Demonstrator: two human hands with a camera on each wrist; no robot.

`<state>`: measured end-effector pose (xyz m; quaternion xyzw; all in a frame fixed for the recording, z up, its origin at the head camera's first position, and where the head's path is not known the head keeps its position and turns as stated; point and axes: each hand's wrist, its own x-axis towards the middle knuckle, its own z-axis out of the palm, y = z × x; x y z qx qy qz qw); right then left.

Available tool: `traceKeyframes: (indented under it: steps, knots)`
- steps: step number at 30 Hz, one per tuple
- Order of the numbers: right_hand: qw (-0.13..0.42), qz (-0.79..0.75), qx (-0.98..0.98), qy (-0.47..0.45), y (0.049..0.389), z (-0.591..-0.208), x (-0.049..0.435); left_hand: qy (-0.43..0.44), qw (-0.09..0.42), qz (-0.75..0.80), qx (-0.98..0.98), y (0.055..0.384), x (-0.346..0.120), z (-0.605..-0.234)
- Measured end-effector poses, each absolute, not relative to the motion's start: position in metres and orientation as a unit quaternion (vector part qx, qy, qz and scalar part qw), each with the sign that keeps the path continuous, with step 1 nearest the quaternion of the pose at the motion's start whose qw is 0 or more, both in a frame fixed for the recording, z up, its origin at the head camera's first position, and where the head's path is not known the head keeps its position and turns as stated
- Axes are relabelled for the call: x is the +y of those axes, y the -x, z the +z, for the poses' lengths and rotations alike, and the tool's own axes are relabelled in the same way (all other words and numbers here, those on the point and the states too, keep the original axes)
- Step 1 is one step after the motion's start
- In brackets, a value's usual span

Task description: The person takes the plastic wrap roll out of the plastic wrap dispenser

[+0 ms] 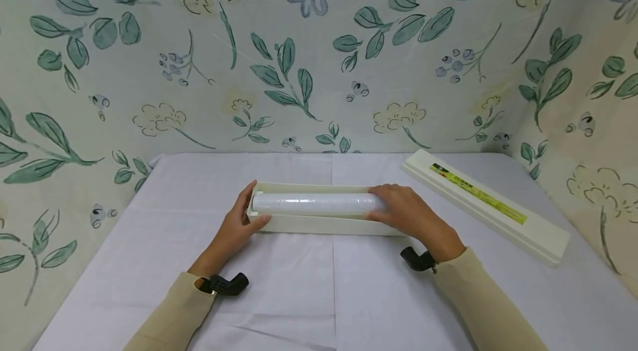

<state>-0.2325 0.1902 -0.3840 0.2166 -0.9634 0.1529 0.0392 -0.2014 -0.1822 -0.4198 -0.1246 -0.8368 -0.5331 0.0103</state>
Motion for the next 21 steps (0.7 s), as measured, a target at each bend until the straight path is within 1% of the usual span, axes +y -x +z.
traceKeyframes:
  steps: [7,14,21]
  knots:
    - [0.055,0.148,-0.962,-0.222,0.2326,-0.3816,0.1904,0.124,0.011,-0.535,-0.836,0.2019,-0.1832,-0.4188]
    - [0.054,0.163,-0.964,-0.204,0.2323,-0.3813,0.1908,0.126,0.007,-0.541,-0.831,0.2009,-0.1839,-0.4183]
    - [0.067,0.168,-0.964,-0.195,0.2320,-0.3828,0.1916,0.127,0.006,-0.542,-0.831,0.2007,-0.1821,-0.4181]
